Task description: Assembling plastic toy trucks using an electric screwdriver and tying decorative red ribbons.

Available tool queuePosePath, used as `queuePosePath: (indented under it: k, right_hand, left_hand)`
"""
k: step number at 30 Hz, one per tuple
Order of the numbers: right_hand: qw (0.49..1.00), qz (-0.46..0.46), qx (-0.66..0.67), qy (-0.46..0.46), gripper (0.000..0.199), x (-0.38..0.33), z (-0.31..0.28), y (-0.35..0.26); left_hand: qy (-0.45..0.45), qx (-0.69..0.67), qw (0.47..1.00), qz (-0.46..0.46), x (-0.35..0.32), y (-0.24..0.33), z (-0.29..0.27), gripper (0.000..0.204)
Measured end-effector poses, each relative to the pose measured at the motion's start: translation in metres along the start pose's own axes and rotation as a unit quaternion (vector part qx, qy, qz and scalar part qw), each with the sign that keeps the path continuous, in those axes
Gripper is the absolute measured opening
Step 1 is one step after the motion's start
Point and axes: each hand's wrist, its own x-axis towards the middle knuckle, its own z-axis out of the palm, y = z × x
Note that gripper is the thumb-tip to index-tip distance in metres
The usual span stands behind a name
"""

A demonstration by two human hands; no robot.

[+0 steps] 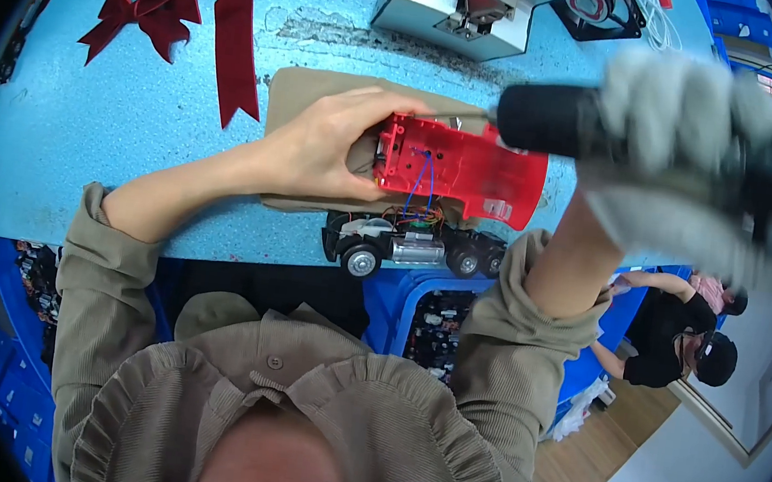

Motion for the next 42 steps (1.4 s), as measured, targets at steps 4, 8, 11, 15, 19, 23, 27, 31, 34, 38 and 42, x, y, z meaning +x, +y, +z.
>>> queuePosePath:
  k: [4, 8, 11, 15, 19, 23, 27, 31, 34, 38, 42]
  right_hand:
    - [0.990, -0.040, -0.133, -0.037, 0.076, -0.036, 0.005, 0.003]
    - [0.982, -0.078, -0.156, 0.070, 0.080, -0.052, 0.007, 0.027]
    - [0.977, -0.089, -0.154, 0.117, 0.082, -0.056, 0.006, 0.032]
    - [0.978, -0.068, -0.139, 0.138, 0.086, -0.055, 0.008, 0.033]
    - [0.981, -0.081, -0.167, 0.059, 0.087, -0.047, 0.019, 0.038]
    - [0.984, -0.095, -0.147, 0.043, 0.088, -0.039, 0.028, 0.048]
    - [0.990, -0.126, -0.055, 0.008, 0.093, -0.050, 0.028, 0.051]
    - [0.970, -0.139, -0.194, 0.047, 0.084, -0.056, 0.045, 0.048]
    - [0.919, -0.205, -0.315, 0.120, 0.079, -0.063, 0.043, 0.011]
    - [0.880, -0.231, -0.346, 0.230, 0.055, -0.059, 0.012, -0.036]
    - [0.662, 0.198, -0.654, 0.308, 0.034, -0.118, -0.077, -0.009]
  left_hand:
    - [-0.020, 0.002, 1.000, -0.013, 0.003, 0.004, -0.001, 0.063]
    - [-0.018, 0.012, 1.000, -0.006, 0.003, 0.003, -0.001, 0.063]
    - [-0.020, 0.012, 1.000, -0.006, 0.002, 0.001, 0.000, 0.062]
    - [-0.021, -0.005, 1.000, -0.015, 0.002, 0.000, 0.000, 0.061]
    - [-0.028, -0.011, 0.999, -0.031, 0.004, 0.004, -0.003, 0.059]
    - [-0.020, -0.001, 0.999, -0.029, 0.006, 0.009, -0.004, 0.059]
    - [-0.007, -0.006, 1.000, -0.012, 0.010, 0.010, -0.001, 0.059]
    - [-0.008, -0.005, 1.000, 0.002, 0.009, 0.012, 0.000, 0.059]
    - [0.030, 0.026, 0.999, 0.020, -0.003, 0.006, 0.000, 0.060]
    - [0.026, 0.012, 0.999, 0.018, -0.010, 0.022, -0.007, 0.061]
    - [0.013, -0.035, 0.998, 0.050, -0.003, 0.020, 0.007, 0.057]
